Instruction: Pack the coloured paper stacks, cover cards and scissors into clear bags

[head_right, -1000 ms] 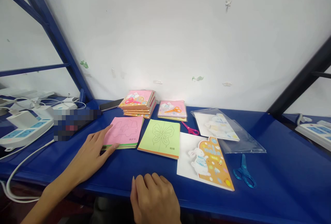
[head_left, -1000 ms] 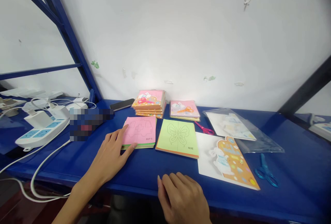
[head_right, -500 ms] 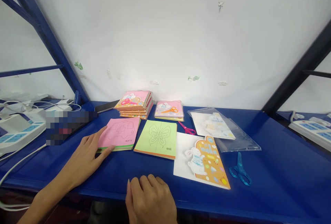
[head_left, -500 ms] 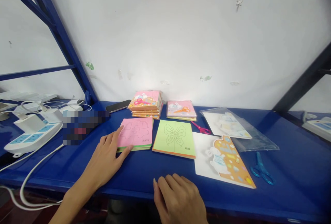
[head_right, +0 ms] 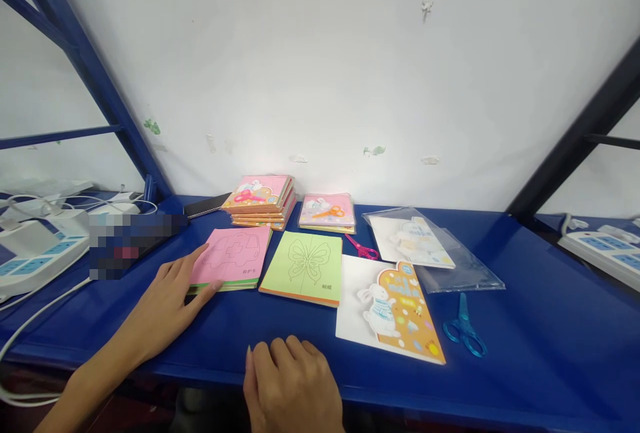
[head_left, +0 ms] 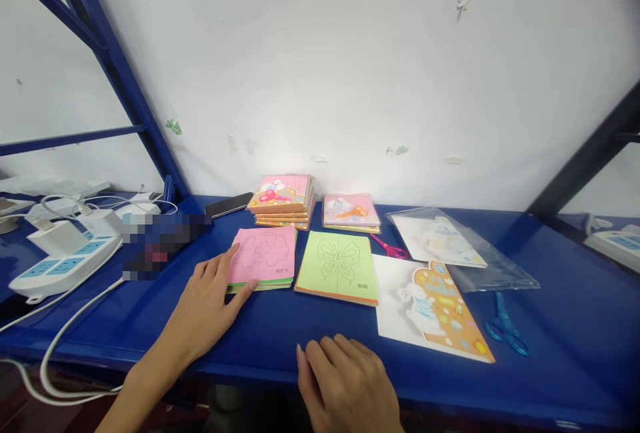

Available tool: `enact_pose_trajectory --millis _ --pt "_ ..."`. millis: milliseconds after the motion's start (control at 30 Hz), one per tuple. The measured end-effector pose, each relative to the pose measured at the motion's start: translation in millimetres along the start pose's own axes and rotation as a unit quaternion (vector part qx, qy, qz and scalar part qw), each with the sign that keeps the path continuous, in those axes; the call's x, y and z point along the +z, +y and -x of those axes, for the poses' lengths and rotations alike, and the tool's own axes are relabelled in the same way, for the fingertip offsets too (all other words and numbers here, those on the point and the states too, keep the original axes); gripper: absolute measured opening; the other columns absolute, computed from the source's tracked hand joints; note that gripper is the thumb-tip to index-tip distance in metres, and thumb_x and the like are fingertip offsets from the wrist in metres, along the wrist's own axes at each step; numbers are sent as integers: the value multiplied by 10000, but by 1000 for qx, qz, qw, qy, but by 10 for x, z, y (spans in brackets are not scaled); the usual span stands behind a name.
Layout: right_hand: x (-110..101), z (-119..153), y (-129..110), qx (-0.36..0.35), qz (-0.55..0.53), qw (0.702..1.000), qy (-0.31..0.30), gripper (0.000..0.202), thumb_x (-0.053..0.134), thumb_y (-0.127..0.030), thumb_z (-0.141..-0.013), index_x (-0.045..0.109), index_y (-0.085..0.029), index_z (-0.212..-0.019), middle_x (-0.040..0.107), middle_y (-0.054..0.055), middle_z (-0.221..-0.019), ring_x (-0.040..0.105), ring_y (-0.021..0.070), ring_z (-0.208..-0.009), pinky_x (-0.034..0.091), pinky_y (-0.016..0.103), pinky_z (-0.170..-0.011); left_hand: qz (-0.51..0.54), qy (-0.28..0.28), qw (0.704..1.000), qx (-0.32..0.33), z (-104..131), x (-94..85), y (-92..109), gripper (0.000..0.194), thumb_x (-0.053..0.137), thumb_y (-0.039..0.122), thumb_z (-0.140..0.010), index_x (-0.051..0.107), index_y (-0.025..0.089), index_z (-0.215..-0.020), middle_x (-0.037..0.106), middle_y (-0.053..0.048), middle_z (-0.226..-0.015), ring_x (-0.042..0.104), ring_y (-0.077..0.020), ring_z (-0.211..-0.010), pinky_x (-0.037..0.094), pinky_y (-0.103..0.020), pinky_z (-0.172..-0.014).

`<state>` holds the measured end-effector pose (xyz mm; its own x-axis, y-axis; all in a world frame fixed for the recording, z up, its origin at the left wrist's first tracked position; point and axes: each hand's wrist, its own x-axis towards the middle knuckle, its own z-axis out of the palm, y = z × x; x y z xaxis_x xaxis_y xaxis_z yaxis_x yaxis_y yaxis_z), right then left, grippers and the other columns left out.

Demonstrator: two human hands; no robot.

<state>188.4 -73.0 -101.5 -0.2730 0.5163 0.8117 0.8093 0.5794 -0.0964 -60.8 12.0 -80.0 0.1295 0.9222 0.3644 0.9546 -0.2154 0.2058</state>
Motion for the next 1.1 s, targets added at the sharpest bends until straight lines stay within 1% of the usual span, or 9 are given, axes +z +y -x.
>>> enact_pose_trajectory --millis 267,500,667,867,1000,1100 --pt "-8 -9 -6 0 -1 1000 -2 323 513 -151 -967 498 -221 -652 512 -18 -543 478 154 -497 274 336 -554 6 -1 1000 -3 12 -5 0 742 417 643 -963 398 169 -1534 545 -153 -1477 484 -366 -1287 405 -542 -1091" --pt "-20 -14 -1 -6 -1 1000 -8 322 518 -157 -971 498 -223 -656 517 -19 -544 486 153 -499 288 333 -561 0 -2 1000 -6 9 -3 10 746 416 638 -966 406 148 -1528 548 -168 -1457 480 -367 -1280 400 -537 -1090" --pt "-24 -5 -1 -7 -1 1000 -9 328 522 -155 -971 494 -223 -652 506 -21 -538 481 150 -495 282 334 -559 6 -11 1000 -12 22 -31 34 730 416 626 -970 401 167 -1538 546 -162 -1457 475 -366 -1291 410 -534 -1075" --pt "-17 0 -3 -8 0 1000 -5 331 508 -163 -982 494 -224 -657 511 -20 -540 483 152 -501 284 334 -565 6 -12 1000 -7 9 -30 43 723 411 620 -974 430 144 -1518 545 -166 -1456 477 -361 -1274 402 -535 -1081" --pt "-15 -9 -3 -8 1 1000 0 331 506 -160 -983 494 -223 -658 512 -22 -540 482 153 -500 285 333 -563 6 -8 1000 -10 19 -37 43 707 418 622 -970 448 159 -1502 560 -163 -1439 486 -363 -1275 409 -534 -1075" --pt "-25 -9 -5 -8 -3 1000 -10 330 502 -156 -984 495 -224 -661 515 -20 -544 484 153 -502 283 333 -565 1 -10 1000 -11 20 -39 43 711 405 632 -973 448 158 -1502 561 -171 -1424 483 -369 -1276 413 -542 -1071"
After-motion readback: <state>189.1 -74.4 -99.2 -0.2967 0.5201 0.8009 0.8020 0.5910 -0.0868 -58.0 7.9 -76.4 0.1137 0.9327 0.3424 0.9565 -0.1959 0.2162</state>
